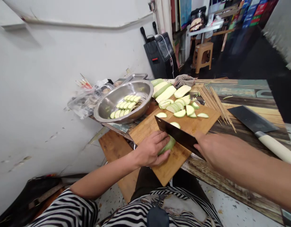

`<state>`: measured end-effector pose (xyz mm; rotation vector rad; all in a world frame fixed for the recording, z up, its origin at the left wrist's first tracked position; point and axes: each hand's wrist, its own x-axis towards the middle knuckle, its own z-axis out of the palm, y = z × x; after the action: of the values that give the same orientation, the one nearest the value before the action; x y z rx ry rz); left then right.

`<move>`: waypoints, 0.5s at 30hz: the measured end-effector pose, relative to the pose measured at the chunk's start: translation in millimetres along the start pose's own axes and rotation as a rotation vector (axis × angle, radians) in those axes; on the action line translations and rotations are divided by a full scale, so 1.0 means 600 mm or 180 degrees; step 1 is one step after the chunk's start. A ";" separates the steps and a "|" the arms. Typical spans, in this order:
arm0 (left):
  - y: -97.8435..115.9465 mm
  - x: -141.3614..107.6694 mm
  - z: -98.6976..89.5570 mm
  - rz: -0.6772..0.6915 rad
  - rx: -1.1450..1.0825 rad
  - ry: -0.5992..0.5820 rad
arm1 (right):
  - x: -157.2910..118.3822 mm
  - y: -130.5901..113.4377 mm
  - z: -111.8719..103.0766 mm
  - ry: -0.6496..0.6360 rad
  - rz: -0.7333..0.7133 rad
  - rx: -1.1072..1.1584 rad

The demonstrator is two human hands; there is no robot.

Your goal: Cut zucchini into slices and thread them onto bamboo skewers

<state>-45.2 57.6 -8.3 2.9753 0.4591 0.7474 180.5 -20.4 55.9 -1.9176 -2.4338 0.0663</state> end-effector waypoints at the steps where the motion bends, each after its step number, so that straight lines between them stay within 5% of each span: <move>1: 0.000 0.000 0.000 0.0010 0.0000 0.0016 | -0.001 0.000 -0.004 -0.0150 0.0017 -0.0040; 7: 0.002 -0.003 0.000 0.0079 0.0118 0.0078 | -0.007 -0.008 -0.037 -0.0129 -0.0070 -0.0567; 15: 0.002 -0.003 0.000 0.0063 0.0167 0.0094 | -0.016 -0.001 -0.026 0.0364 -0.0448 -0.0390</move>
<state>-46.5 55.6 -9.1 3.0255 0.4583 0.7941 182.9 -29.9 71.4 -1.7342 -2.5410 -0.1960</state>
